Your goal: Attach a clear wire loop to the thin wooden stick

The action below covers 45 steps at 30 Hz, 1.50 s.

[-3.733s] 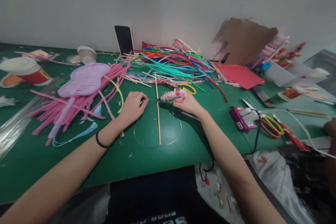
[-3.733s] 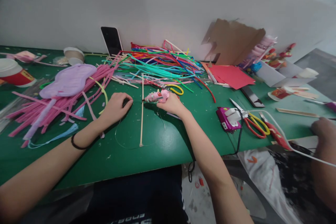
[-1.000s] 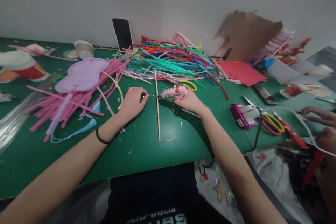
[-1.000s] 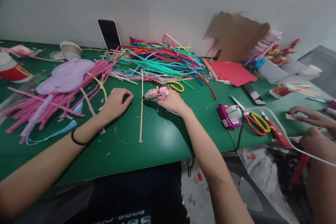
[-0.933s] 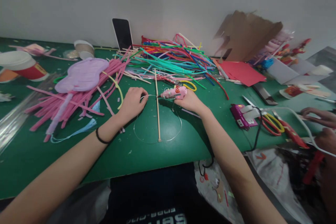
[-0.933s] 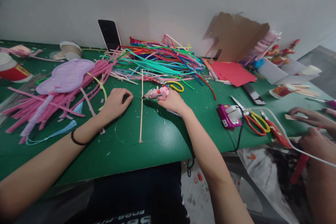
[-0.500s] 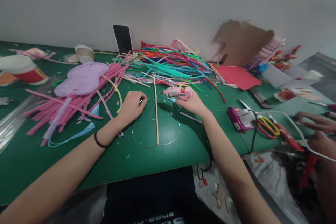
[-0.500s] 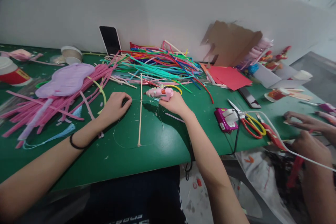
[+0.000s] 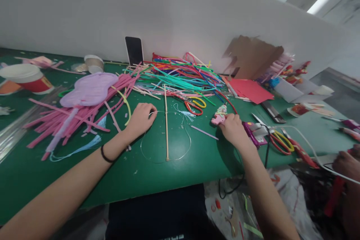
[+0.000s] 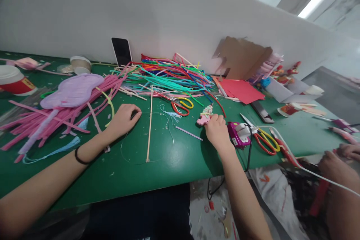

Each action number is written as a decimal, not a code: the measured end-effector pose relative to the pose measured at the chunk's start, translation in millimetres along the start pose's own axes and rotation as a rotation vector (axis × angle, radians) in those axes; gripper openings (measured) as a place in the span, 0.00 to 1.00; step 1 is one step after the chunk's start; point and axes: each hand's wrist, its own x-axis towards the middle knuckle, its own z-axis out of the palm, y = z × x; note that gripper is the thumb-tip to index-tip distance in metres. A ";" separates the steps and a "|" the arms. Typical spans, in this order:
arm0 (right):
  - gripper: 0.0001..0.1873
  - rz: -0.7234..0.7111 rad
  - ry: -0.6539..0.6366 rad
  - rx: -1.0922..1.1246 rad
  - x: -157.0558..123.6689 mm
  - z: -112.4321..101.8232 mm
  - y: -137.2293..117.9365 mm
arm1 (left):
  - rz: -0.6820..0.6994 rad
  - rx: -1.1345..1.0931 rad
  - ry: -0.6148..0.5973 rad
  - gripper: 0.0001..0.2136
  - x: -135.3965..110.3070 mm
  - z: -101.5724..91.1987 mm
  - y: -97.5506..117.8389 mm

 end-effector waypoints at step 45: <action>0.04 -0.538 0.012 0.549 64.6 27.1 -144.3 | -0.005 -0.010 0.013 0.05 -3.2 -0.6 -1.3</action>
